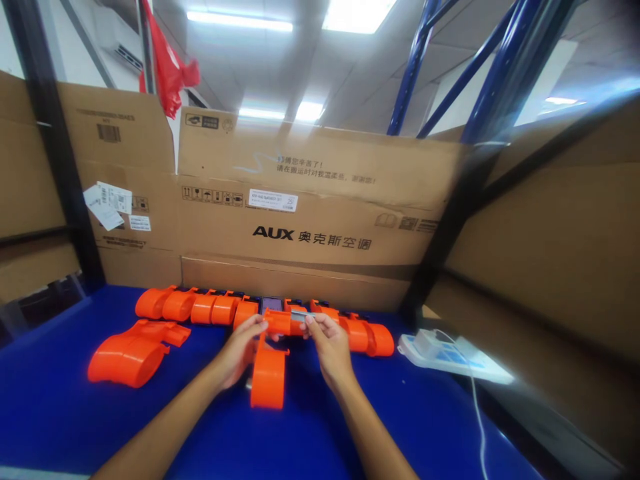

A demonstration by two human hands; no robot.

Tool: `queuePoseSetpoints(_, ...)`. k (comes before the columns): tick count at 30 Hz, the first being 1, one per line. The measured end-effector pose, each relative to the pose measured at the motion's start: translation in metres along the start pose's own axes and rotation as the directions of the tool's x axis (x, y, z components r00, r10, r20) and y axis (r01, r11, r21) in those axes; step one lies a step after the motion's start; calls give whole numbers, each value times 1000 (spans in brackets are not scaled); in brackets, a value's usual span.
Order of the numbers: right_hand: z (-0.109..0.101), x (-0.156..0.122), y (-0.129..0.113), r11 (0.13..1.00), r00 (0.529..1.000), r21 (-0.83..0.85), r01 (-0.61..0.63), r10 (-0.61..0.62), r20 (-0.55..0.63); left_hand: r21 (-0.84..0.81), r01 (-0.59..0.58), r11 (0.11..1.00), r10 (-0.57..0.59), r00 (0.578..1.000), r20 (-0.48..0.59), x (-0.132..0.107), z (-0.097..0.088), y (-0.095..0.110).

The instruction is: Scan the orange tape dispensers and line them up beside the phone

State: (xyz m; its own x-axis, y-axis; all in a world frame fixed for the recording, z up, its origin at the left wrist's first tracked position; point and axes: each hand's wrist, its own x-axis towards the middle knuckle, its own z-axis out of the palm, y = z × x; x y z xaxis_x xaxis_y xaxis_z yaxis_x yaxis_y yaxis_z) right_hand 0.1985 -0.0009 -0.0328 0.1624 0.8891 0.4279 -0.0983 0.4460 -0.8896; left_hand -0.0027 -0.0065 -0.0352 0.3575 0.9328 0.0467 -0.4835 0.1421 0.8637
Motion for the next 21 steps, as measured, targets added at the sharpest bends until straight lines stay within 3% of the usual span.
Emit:
queuePoseSetpoints(6,0,-1,-2,999,1000,-29,19,-19,22,-8,-29,1000,29,999,21,0,0,0)
queuePoseSetpoints(21,1,-3,-2,987,996,-146,68,-58,68,124,23,992,-23,1000,-6,2,-4,-3)
